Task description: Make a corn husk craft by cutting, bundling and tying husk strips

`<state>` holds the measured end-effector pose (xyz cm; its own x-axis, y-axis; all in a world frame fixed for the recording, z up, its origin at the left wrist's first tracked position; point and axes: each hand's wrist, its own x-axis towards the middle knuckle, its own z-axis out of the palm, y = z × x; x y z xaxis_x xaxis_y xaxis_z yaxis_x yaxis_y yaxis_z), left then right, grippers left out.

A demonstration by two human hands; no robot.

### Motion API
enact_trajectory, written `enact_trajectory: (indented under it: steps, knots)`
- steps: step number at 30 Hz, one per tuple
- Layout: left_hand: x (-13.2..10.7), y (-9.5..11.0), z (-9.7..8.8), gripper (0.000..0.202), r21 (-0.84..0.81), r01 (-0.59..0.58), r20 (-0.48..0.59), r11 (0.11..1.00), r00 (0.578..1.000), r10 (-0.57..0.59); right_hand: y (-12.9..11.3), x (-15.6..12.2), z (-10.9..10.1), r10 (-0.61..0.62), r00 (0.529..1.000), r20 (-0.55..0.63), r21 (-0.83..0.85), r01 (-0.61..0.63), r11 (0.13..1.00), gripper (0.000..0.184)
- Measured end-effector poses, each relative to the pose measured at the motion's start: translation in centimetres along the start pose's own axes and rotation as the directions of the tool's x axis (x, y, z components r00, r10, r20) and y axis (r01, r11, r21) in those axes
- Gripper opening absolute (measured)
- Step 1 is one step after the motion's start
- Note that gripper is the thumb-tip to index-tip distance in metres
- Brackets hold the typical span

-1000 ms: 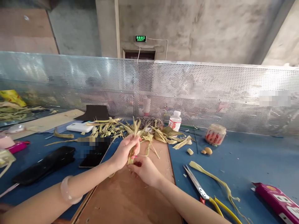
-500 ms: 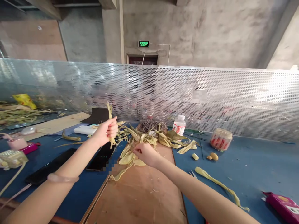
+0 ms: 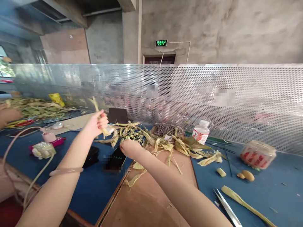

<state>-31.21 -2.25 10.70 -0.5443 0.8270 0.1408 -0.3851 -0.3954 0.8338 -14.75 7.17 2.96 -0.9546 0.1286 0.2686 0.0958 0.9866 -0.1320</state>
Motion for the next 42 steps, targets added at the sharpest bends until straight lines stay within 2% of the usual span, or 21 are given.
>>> enact_trajectory:
  steps: [2,4,6,8,9,12,14,17,19,20,22,25,27,30,34,37,39,42]
  knots:
    - [-1.4,2.5,-0.4,0.036,-0.031,-0.17,0.036,0.985,0.985,0.171,-1.6,1.6,0.5,-0.056,0.998,-0.003,0.027,0.056,0.998,0.023]
    - [-2.8,4.3,-0.9,0.036,0.006,-0.238,0.061,0.971,0.97,0.237,-3.3,3.1,1.0,-0.131,0.991,0.004,0.061,0.13,0.99,0.023]
    - [-3.9,5.1,-1.6,0.036,0.082,-0.212,0.065,0.974,0.976,0.207,-5.1,4.3,1.7,-0.209,0.978,0.008,0.089,0.208,0.974,0.039]
    - [-4.8,4.9,-2.4,0.035,0.169,-0.156,0.05,0.973,0.987,0.15,-6.7,5.1,2.6,-0.266,0.964,-0.004,0.116,0.264,0.958,0.059]
    - [-5.2,4.5,-2.8,0.034,0.214,-0.135,0.04,0.967,0.991,0.129,-7.3,5.3,3.1,-0.293,0.956,-0.009,0.13,0.292,0.948,0.059]
    - [-6.4,2.9,-4.0,0.031,0.421,-0.068,-0.015,0.904,0.996,0.082,-7.8,5.5,4.1,-0.323,0.946,-0.026,0.16,0.323,0.933,0.039]
    - [-7.1,1.8,-4.7,0.03,0.625,-0.003,-0.037,0.781,0.999,0.034,-7.3,5.1,4.2,-0.305,0.952,-0.039,0.173,0.307,0.936,0.032]
    - [-7.7,0.6,-5.4,0.033,0.896,0.081,-0.07,0.436,0.997,-0.041,-6.2,4.0,3.7,-0.272,0.96,-0.072,0.181,0.281,0.943,0.043]
    - [-7.7,0.3,-5.7,0.034,0.969,0.065,-0.064,0.237,0.998,-0.012,-5.9,3.1,3.6,-0.265,0.958,-0.111,0.173,0.281,0.944,0.056]
    - [-7.7,0.3,-5.8,0.034,0.982,0.046,-0.05,0.182,0.999,0.015,-6.1,2.8,3.6,-0.273,0.952,-0.136,0.156,0.293,0.943,0.059]
    - [-7.7,0.4,-6.0,0.035,0.991,0.029,-0.037,0.129,0.997,0.065,-6.7,2.3,4.0,-0.317,0.933,-0.171,0.068,0.332,0.941,0.053]
    - [-7.7,0.6,-6.1,0.037,0.995,0.036,-0.044,0.095,0.996,0.08,-8.0,2.3,5.0,-0.352,0.917,-0.188,-0.088,0.341,0.936,0.031]
    - [-7.7,0.6,-6.3,0.036,0.995,0.007,-0.014,0.096,0.997,0.07,-8.6,2.6,5.5,-0.324,0.922,-0.213,-0.116,0.305,0.945,0.017]
    - [-7.8,0.5,-6.6,0.033,0.99,-0.034,0.029,0.138,0.999,0.04,-8.2,2.9,5.7,-0.251,0.936,-0.247,-0.084,0.238,0.968,0.021]
    - [-8.1,0.4,-7.0,0.028,0.978,0.01,-0.019,0.209,0.999,0.037,-6.4,2.4,4.7,-0.191,0.942,-0.274,-0.03,0.19,0.981,0.022]
    - [-8.1,0.4,-7.1,0.024,0.971,0.024,-0.04,0.239,0.997,0.064,-6.0,2.0,4.3,-0.27,0.931,-0.247,-0.027,0.272,0.962,0.028]
    - [-7.8,0.2,-7.2,0.019,0.969,-0.007,-0.011,0.248,0.997,0.074,-6.5,2.0,4.7,-0.335,0.92,-0.203,-0.028,0.336,0.941,0.027]
    - [-7.4,0.0,-7.4,0.012,0.962,-0.071,0.057,0.264,0.997,0.061,-7.7,2.5,5.6,-0.344,0.919,-0.191,0.015,0.354,0.935,0.02]
